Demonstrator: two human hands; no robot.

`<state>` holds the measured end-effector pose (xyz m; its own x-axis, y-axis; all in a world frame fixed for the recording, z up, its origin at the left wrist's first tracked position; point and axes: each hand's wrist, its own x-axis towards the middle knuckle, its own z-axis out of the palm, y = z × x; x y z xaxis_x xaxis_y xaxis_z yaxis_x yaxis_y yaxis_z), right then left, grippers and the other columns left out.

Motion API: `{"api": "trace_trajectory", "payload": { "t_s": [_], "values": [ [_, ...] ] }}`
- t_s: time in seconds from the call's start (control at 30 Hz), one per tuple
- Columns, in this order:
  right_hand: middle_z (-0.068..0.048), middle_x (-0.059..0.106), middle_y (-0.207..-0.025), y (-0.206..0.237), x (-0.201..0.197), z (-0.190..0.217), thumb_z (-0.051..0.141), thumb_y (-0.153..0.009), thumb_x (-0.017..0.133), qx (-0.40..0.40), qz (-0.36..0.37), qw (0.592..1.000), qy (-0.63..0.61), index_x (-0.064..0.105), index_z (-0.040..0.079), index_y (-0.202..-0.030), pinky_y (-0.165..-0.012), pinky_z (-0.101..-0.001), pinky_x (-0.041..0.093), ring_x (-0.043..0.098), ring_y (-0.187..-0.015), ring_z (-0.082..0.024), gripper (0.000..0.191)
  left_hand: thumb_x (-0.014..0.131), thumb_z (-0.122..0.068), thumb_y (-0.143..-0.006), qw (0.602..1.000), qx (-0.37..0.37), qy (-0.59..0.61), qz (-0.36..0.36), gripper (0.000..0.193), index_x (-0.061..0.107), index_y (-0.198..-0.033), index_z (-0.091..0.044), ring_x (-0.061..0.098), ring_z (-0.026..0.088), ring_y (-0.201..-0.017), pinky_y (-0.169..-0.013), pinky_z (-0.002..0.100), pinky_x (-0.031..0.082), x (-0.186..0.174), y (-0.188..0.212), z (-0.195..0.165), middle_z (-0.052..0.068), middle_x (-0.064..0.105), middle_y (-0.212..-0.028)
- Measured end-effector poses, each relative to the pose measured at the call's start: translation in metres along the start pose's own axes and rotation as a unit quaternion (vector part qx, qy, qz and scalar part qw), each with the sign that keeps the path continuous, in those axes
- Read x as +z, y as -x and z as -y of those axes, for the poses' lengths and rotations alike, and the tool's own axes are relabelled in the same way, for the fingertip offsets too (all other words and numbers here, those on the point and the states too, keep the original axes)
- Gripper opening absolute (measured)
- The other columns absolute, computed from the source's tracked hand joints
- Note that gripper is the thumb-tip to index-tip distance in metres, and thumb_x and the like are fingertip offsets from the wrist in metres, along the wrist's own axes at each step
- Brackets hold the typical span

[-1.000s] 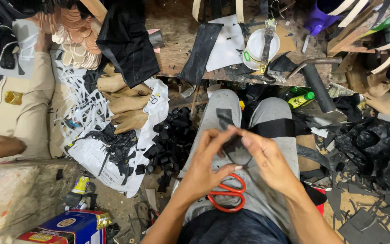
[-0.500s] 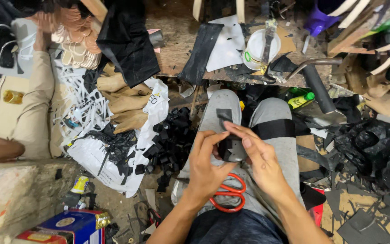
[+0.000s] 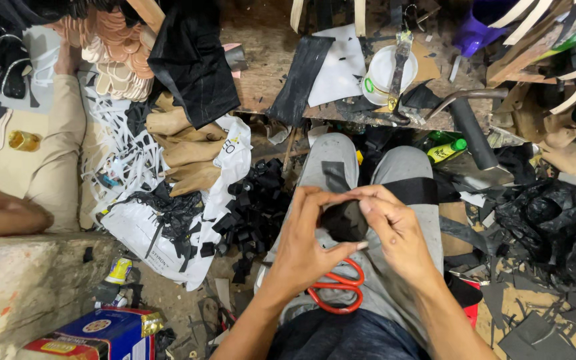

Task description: The person sits on the floor and repeatedly cuts small pieces from a black rubber strip using red-handled scissors. They hold the strip with one hand, cut a segment, and place the cut piece on the lap, repeating this cycle throughout the clip.

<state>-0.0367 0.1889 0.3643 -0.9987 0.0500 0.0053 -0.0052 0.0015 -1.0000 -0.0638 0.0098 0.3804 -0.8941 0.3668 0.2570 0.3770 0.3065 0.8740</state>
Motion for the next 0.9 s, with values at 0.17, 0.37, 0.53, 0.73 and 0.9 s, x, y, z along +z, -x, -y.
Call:
{"api": "trace_trajectory", "payload": {
  "t_s": [0.17,0.37,0.53,0.73,0.9],
  "values": [
    [-0.006,0.063,-0.121,0.007,0.005,-0.008,0.021,-0.106,0.051,0.063,0.003,0.969,-0.237,0.072,-0.004,-0.128,-0.086,-0.0317,0.048,0.061,-0.110,-0.017,0.039,0.098,-0.016,-0.062,0.997,0.045,0.007,-0.063,0.075,0.058,-0.124,-0.002,0.063,0.033,-0.113,-0.095,0.040,0.054,0.008,0.002,0.000,0.015,0.057,-0.120],
    [-0.008,0.068,-0.116,0.010,0.011,-0.007,0.023,-0.109,0.055,-0.005,-0.051,0.998,-0.041,0.074,-0.006,-0.122,-0.097,-0.0276,0.047,0.063,-0.107,-0.015,0.037,0.094,-0.010,-0.072,0.990,-0.011,0.142,-0.011,0.064,0.056,-0.124,-0.003,0.066,0.026,-0.117,-0.099,0.037,0.060,0.014,0.006,0.004,0.013,0.058,-0.125],
    [-0.006,0.067,-0.126,0.012,0.013,-0.003,0.023,-0.106,0.055,0.073,-0.042,0.970,-0.229,0.070,-0.002,-0.135,-0.074,-0.0290,0.046,0.059,-0.096,-0.016,0.041,0.091,0.000,-0.073,0.995,-0.003,0.098,-0.033,0.063,0.060,-0.128,-0.002,0.067,0.023,-0.116,-0.091,0.034,0.064,0.006,0.004,0.002,0.013,0.058,-0.125],
    [-0.011,0.070,-0.121,0.009,0.019,0.005,0.030,-0.110,0.051,0.023,-0.043,0.987,-0.150,0.071,-0.006,-0.129,-0.093,-0.0288,0.051,0.066,-0.112,-0.019,0.046,0.088,0.004,-0.075,0.974,-0.039,0.206,-0.084,0.060,0.056,-0.126,-0.002,0.063,0.022,-0.117,-0.092,0.034,0.066,0.027,0.011,-0.001,0.011,0.050,-0.125],
    [-0.011,0.069,-0.129,0.009,0.023,0.015,0.027,-0.107,0.051,-0.009,-0.035,0.997,-0.071,0.062,-0.001,-0.138,-0.102,-0.0301,0.050,0.063,-0.121,-0.018,0.043,0.087,0.006,-0.077,0.974,-0.023,0.204,-0.099,0.059,0.057,-0.127,-0.002,0.063,0.022,-0.119,-0.094,0.035,0.066,0.030,0.010,0.010,0.011,0.050,-0.128]
  ]
}}
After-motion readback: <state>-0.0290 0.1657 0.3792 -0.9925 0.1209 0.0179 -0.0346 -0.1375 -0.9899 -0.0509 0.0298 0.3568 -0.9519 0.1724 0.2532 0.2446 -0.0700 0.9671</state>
